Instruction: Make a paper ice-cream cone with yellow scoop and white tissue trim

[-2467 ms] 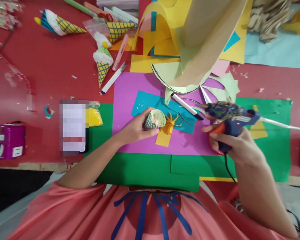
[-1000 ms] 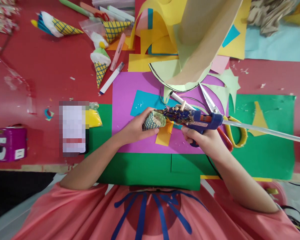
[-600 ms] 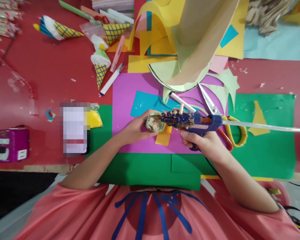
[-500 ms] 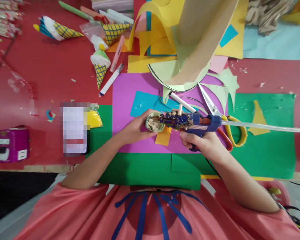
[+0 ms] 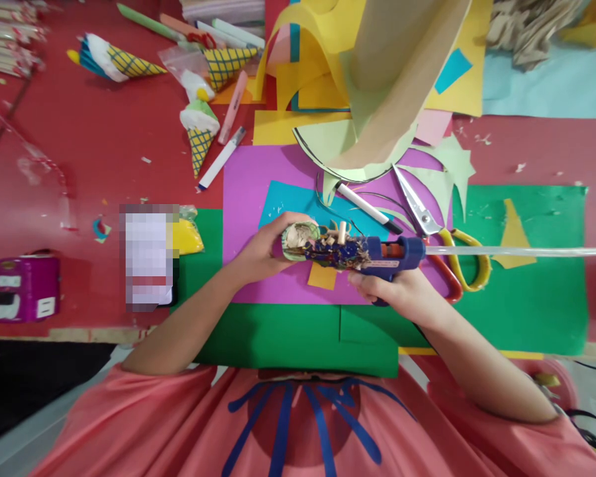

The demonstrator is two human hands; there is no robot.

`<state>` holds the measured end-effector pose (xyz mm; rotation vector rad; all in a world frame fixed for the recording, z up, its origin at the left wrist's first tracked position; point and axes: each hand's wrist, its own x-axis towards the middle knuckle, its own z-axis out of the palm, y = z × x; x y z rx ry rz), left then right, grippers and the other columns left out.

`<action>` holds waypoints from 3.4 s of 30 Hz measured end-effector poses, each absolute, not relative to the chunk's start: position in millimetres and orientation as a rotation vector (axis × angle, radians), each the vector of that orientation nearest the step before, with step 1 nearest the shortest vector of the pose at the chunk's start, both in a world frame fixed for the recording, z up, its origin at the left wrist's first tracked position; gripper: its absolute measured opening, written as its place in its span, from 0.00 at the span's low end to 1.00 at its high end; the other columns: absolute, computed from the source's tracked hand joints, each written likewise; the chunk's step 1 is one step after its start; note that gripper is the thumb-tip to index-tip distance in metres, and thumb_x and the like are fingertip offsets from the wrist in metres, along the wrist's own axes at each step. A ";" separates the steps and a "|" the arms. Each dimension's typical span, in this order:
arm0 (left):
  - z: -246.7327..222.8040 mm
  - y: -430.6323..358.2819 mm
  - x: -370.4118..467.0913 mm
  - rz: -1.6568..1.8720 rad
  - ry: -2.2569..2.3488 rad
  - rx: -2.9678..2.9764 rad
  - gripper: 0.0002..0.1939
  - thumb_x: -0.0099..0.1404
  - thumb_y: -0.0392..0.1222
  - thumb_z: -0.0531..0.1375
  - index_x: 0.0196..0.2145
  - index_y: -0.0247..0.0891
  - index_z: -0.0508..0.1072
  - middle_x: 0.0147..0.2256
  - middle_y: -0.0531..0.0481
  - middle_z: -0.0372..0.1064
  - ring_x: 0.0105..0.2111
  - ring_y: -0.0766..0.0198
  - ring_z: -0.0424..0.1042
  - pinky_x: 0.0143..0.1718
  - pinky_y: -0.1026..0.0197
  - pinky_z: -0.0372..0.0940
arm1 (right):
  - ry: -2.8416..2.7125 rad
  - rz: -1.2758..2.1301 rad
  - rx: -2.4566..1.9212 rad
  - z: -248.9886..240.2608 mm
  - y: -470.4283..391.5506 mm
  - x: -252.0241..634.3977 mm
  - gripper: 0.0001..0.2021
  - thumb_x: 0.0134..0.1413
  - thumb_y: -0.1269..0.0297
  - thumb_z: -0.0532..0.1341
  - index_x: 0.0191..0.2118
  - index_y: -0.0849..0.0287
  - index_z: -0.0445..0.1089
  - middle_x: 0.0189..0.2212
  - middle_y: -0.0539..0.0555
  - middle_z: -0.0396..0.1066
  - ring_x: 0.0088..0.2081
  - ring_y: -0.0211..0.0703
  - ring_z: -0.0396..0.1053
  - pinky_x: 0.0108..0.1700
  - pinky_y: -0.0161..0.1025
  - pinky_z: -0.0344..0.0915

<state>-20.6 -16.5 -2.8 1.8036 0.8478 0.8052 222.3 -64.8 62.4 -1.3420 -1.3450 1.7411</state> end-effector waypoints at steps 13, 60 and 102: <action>3.2 -5.9 -26.8 0.897 0.872 2.299 0.16 0.66 0.42 0.60 0.52 0.46 0.67 0.44 0.50 0.74 0.42 0.60 0.71 0.42 0.57 0.63 | -1.455 1.727 -1.356 57.9 -66.2 226.5 0.15 0.52 0.63 0.66 0.22 0.57 0.61 0.18 0.43 0.57 0.22 0.31 0.54 0.26 0.31 0.58; 3.2 -5.4 -32.1 0.617 1.108 2.397 0.22 0.62 0.40 0.58 0.55 0.44 0.67 0.45 0.47 0.71 0.44 0.55 0.68 0.45 0.53 0.60 | -1.554 1.383 -1.598 42.0 -71.1 237.8 0.10 0.48 0.61 0.65 0.34 0.60 0.78 0.28 0.53 0.79 0.27 0.43 0.72 0.31 0.38 0.71; 13.2 -17.1 -25.7 0.508 1.267 2.096 0.23 0.58 0.44 0.60 0.52 0.42 0.70 0.40 0.48 0.72 0.42 0.55 0.66 0.45 0.54 0.66 | -1.519 1.196 -1.605 47.8 -59.4 225.6 0.07 0.49 0.61 0.64 0.27 0.60 0.73 0.19 0.48 0.66 0.22 0.34 0.59 0.23 0.33 0.59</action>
